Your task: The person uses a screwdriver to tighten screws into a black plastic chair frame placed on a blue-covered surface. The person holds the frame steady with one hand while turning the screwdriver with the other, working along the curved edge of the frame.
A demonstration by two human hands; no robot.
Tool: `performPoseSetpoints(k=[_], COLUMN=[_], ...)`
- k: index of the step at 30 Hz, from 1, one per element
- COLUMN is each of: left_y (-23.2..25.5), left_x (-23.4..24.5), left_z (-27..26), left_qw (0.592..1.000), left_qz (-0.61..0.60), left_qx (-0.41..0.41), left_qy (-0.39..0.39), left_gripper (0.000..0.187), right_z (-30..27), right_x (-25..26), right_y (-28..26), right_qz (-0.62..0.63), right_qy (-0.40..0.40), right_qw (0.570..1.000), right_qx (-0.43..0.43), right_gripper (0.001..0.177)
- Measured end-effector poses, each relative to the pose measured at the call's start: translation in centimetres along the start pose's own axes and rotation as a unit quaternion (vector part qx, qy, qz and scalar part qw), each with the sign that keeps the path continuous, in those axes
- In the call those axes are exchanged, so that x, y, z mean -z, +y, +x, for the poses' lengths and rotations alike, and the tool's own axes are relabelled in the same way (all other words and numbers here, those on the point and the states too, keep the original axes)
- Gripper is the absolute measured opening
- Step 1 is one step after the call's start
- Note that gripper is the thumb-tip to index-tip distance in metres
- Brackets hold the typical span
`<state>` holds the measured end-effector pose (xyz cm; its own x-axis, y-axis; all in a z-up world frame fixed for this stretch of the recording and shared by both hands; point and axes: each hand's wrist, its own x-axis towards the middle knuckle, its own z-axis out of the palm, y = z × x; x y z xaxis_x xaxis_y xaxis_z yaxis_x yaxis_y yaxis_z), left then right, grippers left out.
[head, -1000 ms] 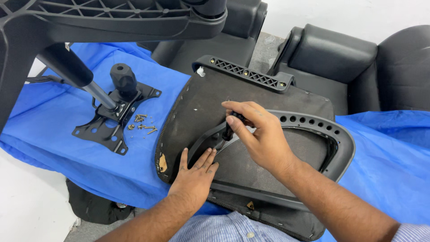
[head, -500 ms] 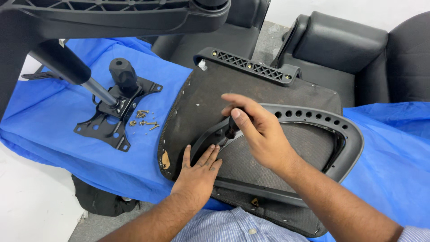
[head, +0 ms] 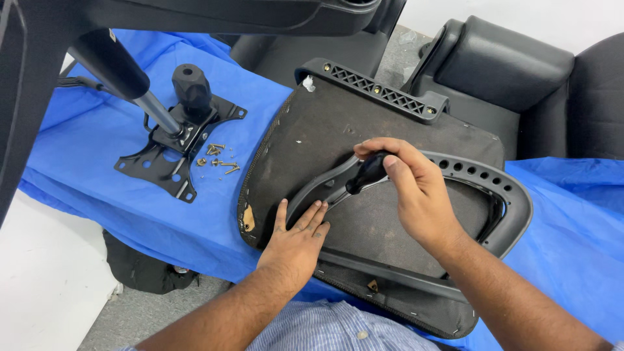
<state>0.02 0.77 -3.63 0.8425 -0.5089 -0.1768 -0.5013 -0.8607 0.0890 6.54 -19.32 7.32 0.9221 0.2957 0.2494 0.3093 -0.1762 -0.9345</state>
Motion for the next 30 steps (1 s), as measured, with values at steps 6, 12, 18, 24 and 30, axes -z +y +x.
performPoseSetpoints(k=[6,12,18,24,30], left_y=[0.1,0.0,-0.1,0.1,0.1], left_x=[0.2,-0.1,-0.4,0.0,0.1], left_z=[0.1,-0.1,0.2,0.3,0.2], left_qw=[1.0,1.0,1.0,0.999,0.999], left_qz=[0.009,0.006,0.013,0.004,0.012], left_qx=[0.001,0.002,0.002,0.01,0.013], left_qy=[-0.009,-0.002,-0.018,-0.037,-0.033], left_gripper=[0.053,0.05,0.052,0.053,0.052], right_z=[-0.6,-1.6,-1.3,-0.7,-0.8], right_x=[0.2,0.3,0.2,0.4,-0.1], right_y=[0.5,-0.1,-0.1,-0.1,-1.0], right_qz=[0.02,-0.167,0.035,-0.009,-0.176], right_qy=[0.028,0.042,0.031,0.007,-0.005], right_qw=[0.999,0.985,0.999,1.0,0.984], right_qx=[-0.009,0.025,0.003,-0.008,0.005], right_gripper=[0.031,0.022,0.021,0.028,0.048])
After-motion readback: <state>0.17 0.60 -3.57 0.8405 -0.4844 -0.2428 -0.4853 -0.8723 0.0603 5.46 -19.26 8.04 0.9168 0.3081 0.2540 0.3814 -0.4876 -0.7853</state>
